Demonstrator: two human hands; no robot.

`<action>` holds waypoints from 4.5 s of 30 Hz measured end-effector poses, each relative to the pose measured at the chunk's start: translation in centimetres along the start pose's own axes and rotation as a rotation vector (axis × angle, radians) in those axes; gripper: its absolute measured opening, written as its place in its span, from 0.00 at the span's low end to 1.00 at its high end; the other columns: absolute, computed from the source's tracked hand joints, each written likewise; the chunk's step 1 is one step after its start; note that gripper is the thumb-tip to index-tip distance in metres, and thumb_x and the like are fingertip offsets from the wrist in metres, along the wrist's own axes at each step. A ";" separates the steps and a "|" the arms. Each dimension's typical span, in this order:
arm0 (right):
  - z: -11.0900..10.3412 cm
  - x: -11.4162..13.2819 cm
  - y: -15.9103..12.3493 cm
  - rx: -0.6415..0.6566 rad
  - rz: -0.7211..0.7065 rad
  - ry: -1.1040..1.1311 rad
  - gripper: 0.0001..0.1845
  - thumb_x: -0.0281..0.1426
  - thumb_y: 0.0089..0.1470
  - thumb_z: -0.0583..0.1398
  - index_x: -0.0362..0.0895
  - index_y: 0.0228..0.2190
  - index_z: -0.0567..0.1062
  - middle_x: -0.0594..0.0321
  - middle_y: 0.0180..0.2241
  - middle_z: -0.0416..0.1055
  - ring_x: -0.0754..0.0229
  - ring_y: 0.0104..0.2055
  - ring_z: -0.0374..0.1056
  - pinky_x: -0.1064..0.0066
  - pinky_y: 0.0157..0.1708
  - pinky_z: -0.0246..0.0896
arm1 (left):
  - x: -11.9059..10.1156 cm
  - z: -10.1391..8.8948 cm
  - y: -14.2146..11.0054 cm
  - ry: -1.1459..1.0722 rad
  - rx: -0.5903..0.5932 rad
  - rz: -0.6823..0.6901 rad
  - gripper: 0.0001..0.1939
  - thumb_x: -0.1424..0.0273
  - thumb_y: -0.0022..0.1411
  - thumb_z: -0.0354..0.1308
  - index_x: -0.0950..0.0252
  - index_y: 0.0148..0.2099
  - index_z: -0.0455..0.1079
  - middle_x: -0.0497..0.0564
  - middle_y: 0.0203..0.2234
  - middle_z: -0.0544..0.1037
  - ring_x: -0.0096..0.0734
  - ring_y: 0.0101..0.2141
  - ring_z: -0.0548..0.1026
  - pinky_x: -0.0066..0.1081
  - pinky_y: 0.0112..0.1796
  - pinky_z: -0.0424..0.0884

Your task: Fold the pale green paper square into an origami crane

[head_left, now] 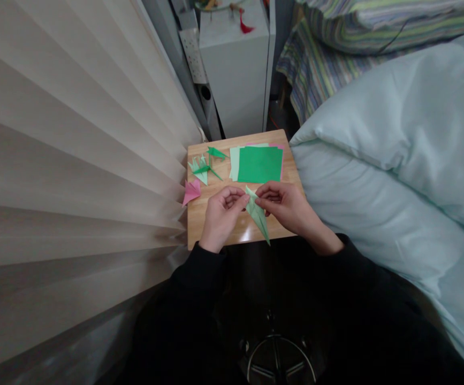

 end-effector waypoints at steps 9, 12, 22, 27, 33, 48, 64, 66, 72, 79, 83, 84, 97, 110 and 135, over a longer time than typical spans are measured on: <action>0.1 -0.3 0.0 -0.022 0.054 0.096 0.09 0.34 0.51 0.67 0.44 0.31 0.73 0.66 0.26 0.72 0.63 0.27 0.71 0.71 0.24 0.70 | 0.1 1.2 -0.8 -0.025 0.181 -0.147 0.17 0.56 0.61 0.67 0.66 0.38 0.72 0.48 0.29 0.78 0.26 0.28 0.78 0.27 0.33 0.77; -0.1 -0.3 -0.1 -0.011 0.027 0.022 0.06 0.34 0.54 0.64 0.44 0.32 0.75 0.65 0.26 0.72 0.62 0.28 0.70 0.72 0.22 0.66 | 0.0 1.4 -1.1 -0.042 0.244 -0.226 0.19 0.53 0.63 0.65 0.64 0.41 0.68 0.48 0.30 0.79 0.27 0.24 0.79 0.29 0.28 0.78; -0.4 0.5 0.0 -0.007 -0.038 0.057 0.07 0.33 0.54 0.64 0.44 0.30 0.72 0.68 0.22 0.70 0.65 0.24 0.68 0.73 0.24 0.62 | -0.7 1.0 -1.0 0.068 0.243 -0.139 0.19 0.54 0.65 0.61 0.66 0.35 0.71 0.45 0.19 0.73 0.22 0.19 0.70 0.23 0.22 0.66; -0.3 1.0 -0.2 0.007 -0.042 0.089 0.07 0.33 0.55 0.64 0.43 0.30 0.72 0.67 0.24 0.72 0.65 0.25 0.69 0.75 0.23 0.61 | -0.7 0.9 -1.0 0.026 0.262 -0.153 0.19 0.54 0.65 0.61 0.67 0.36 0.73 0.51 0.25 0.80 0.22 0.20 0.71 0.23 0.22 0.65; -0.4 0.8 -0.3 -0.002 -0.010 0.090 0.08 0.33 0.54 0.65 0.43 0.31 0.72 0.67 0.23 0.71 0.65 0.25 0.69 0.76 0.20 0.62 | -0.4 0.8 -0.9 0.009 0.253 -0.178 0.20 0.53 0.64 0.63 0.68 0.35 0.74 0.56 0.32 0.84 0.21 0.19 0.71 0.24 0.22 0.65; 0.0 0.7 -0.1 -0.108 0.126 0.240 0.09 0.34 0.47 0.65 0.44 0.23 0.71 0.67 0.18 0.71 0.66 0.20 0.68 0.77 0.16 0.58 | -1.1 1.2 -1.1 0.046 0.238 -0.131 0.18 0.56 0.63 0.64 0.68 0.35 0.75 0.50 0.22 0.79 0.23 0.20 0.72 0.24 0.22 0.65; 1.1 -0.4 -0.2 -0.149 0.178 0.369 0.16 0.39 0.42 0.73 0.43 0.24 0.75 0.66 0.22 0.74 0.66 0.24 0.68 0.72 0.25 0.65 | -1.4 1.2 -1.1 0.104 0.217 -0.050 0.17 0.57 0.66 0.61 0.67 0.35 0.74 0.50 0.22 0.79 0.26 0.21 0.74 0.24 0.23 0.67; 1.1 -0.4 -0.2 -0.171 0.182 0.401 0.16 0.40 0.42 0.73 0.44 0.23 0.75 0.66 0.22 0.73 0.65 0.24 0.68 0.72 0.25 0.65 | -1.6 1.3 -1.1 0.108 0.208 -0.049 0.16 0.58 0.66 0.60 0.67 0.34 0.74 0.50 0.21 0.78 0.26 0.21 0.74 0.25 0.23 0.67; 0.9 -0.7 -0.1 -0.274 0.162 0.409 0.19 0.42 0.49 0.68 0.45 0.19 0.70 0.68 0.20 0.68 0.66 0.22 0.63 0.72 0.22 0.64 | -1.5 1.7 -1.1 0.076 0.229 -0.073 0.15 0.60 0.67 0.60 0.67 0.35 0.75 0.50 0.23 0.79 0.26 0.22 0.75 0.25 0.25 0.70; 0.0 -0.8 0.3 -0.265 0.034 0.312 0.20 0.45 0.53 0.68 0.44 0.21 0.73 0.68 0.22 0.67 0.67 0.24 0.62 0.73 0.25 0.60 | 0.0 0.9 -1.3 -0.294 0.254 -0.449 0.17 0.58 0.70 0.55 0.67 0.46 0.75 0.58 0.31 0.84 0.32 0.25 0.79 0.28 0.27 0.74; 0.1 0.1 0.4 -0.111 -0.034 0.303 0.22 0.49 0.53 0.68 0.45 0.22 0.74 0.69 0.22 0.66 0.66 0.26 0.61 0.73 0.28 0.60 | 0.3 0.5 -1.7 -0.453 0.336 -0.771 0.19 0.61 0.71 0.52 0.70 0.45 0.79 0.61 0.31 0.83 0.29 0.24 0.78 0.25 0.24 0.72; 0.2 0.4 0.4 -0.067 -0.033 0.307 0.23 0.50 0.53 0.68 0.45 0.22 0.74 0.69 0.22 0.66 0.66 0.26 0.60 0.72 0.28 0.59 | 0.2 0.5 -1.8 -0.480 0.350 -0.800 0.17 0.63 0.70 0.53 0.70 0.45 0.79 0.60 0.31 0.82 0.27 0.24 0.77 0.23 0.24 0.71; -0.2 0.7 0.4 -0.160 -0.029 0.243 0.19 0.47 0.51 0.70 0.48 0.36 0.77 0.65 0.34 0.74 0.61 0.38 0.70 0.69 0.39 0.68 | 0.1 0.7 -1.4 -0.570 0.151 -0.504 0.07 0.76 0.57 0.69 0.66 0.37 0.75 0.46 0.30 0.78 0.23 0.31 0.77 0.25 0.38 0.74; 1.2 0.2 -0.1 -0.096 -0.117 -0.001 0.12 0.40 0.55 0.68 0.45 0.30 0.78 0.64 0.30 0.77 0.60 0.32 0.71 0.68 0.35 0.65 | -0.3 0.2 -0.9 -0.185 0.020 -0.097 0.13 0.63 0.56 0.70 0.64 0.39 0.75 0.47 0.33 0.78 0.24 0.33 0.74 0.25 0.36 0.72; -0.5 3.0 -0.7 0.320 -0.003 0.200 0.10 0.36 0.50 0.72 0.45 0.32 0.79 0.65 0.27 0.79 0.62 0.27 0.75 0.67 0.31 0.75 | -1.5 -1.0 -1.4 -0.455 0.394 -0.525 0.29 0.59 0.63 0.66 0.64 0.62 0.67 0.53 0.32 0.83 0.31 0.28 0.81 0.27 0.30 0.75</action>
Point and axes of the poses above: each hand's wrist, its own y-axis towards the middle knuckle, its own z-axis out of the palm, x = y × z, the point moved 3 cm from there along y, towards the middle knuckle
